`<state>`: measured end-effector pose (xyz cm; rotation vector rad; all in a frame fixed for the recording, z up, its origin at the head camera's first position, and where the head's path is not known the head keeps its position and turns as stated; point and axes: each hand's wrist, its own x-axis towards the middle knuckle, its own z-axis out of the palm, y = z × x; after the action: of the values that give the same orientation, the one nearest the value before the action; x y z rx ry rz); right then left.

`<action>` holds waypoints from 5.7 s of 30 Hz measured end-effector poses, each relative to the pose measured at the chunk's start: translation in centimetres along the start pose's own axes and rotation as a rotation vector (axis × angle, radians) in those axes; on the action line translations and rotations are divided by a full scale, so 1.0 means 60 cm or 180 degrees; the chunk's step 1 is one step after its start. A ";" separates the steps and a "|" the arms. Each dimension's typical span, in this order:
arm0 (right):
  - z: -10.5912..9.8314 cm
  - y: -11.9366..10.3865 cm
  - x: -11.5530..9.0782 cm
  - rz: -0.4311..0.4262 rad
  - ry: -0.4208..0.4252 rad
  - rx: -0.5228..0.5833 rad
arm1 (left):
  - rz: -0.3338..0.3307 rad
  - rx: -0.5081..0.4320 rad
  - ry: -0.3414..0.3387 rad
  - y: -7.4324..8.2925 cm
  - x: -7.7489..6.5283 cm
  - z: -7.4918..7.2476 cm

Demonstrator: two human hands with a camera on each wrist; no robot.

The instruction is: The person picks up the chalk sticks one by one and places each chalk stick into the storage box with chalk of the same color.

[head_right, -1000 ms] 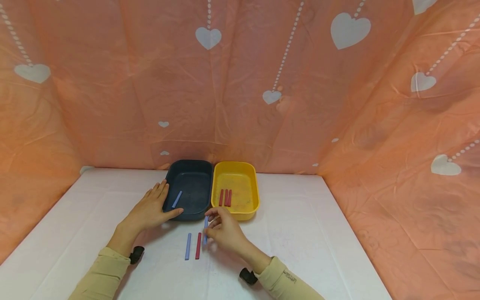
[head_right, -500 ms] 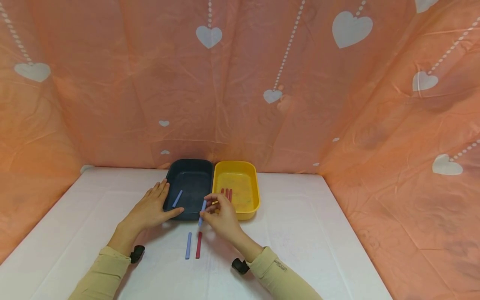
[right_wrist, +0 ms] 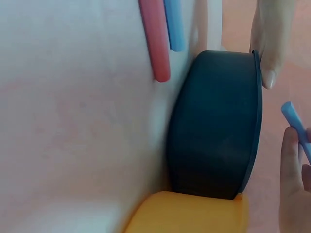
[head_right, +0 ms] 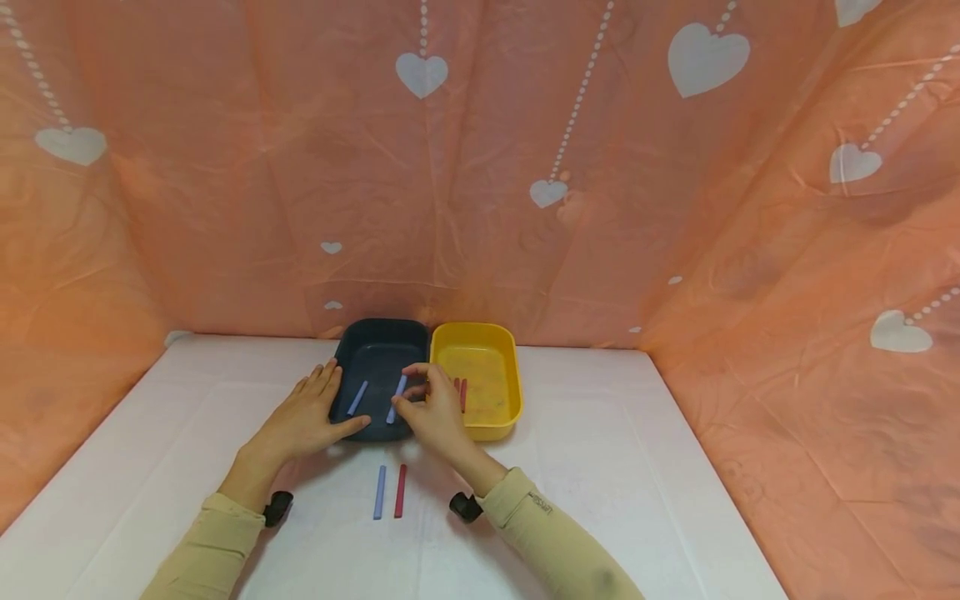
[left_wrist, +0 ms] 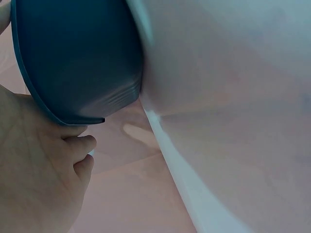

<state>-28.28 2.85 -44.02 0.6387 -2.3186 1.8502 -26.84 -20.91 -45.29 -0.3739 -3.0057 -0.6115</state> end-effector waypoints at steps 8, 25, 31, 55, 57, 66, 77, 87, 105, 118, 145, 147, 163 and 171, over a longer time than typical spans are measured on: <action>0.017 0.004 0.029 -0.0103 -0.0078 0.0021 | 0.0021 0.0026 0.0046 -0.002 0.001 0.002; 0.060 0.016 0.083 0.0298 -0.0340 -0.0307 | 0.0001 -0.0025 -0.0005 0.001 0.001 -0.001; 0.070 0.018 0.098 0.0404 -0.0414 -0.0384 | 0.0001 -0.0021 0.0003 -0.002 0.004 -0.001; 0.104 0.047 0.149 0.1230 -0.0555 -0.0462 | -0.0010 0.0024 0.0025 -0.006 0.007 -0.006; 0.107 0.054 0.146 0.1239 -0.0558 -0.0550 | -0.0013 0.0013 0.0012 -0.006 0.003 -0.003; 0.106 0.062 0.145 0.1159 -0.0664 -0.0956 | -0.0010 0.0008 0.0023 -0.001 -0.002 -0.001; 0.111 0.065 0.146 0.1115 -0.0656 -0.1083 | -0.0002 -0.0001 0.0037 -0.004 -0.003 -0.002; 0.101 0.061 0.141 0.1040 -0.0633 -0.1057 | 0.0005 0.0000 -0.0012 0.001 -0.002 -0.003; 0.072 0.017 0.107 0.0832 -0.0425 -0.0328 | -0.0046 -0.0013 -0.0001 -0.003 0.001 -0.002; 0.029 0.000 0.050 0.0675 -0.0339 0.0053 | -0.0044 0.0011 -0.0010 0.003 -0.001 -0.002; -0.023 0.013 -0.072 0.0518 -0.0976 -0.0615 | -0.0025 0.0045 0.0008 -0.002 0.001 -0.001; -0.024 0.016 -0.078 0.0542 -0.1071 -0.0668 | -0.0023 0.0041 0.0010 -0.001 0.001 -0.002; -0.025 0.024 -0.091 0.0471 -0.1653 -0.1478 | -0.0048 0.0008 -0.0004 0.004 -0.001 -0.006; -0.024 0.024 -0.097 0.0326 -0.1698 -0.1702 | -0.0022 0.0010 0.0016 0.002 -0.001 -0.003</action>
<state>-23.84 5.98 -46.95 1.0306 -3.0472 1.0736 -26.77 -20.87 -45.09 -0.3613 -3.0042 -0.6072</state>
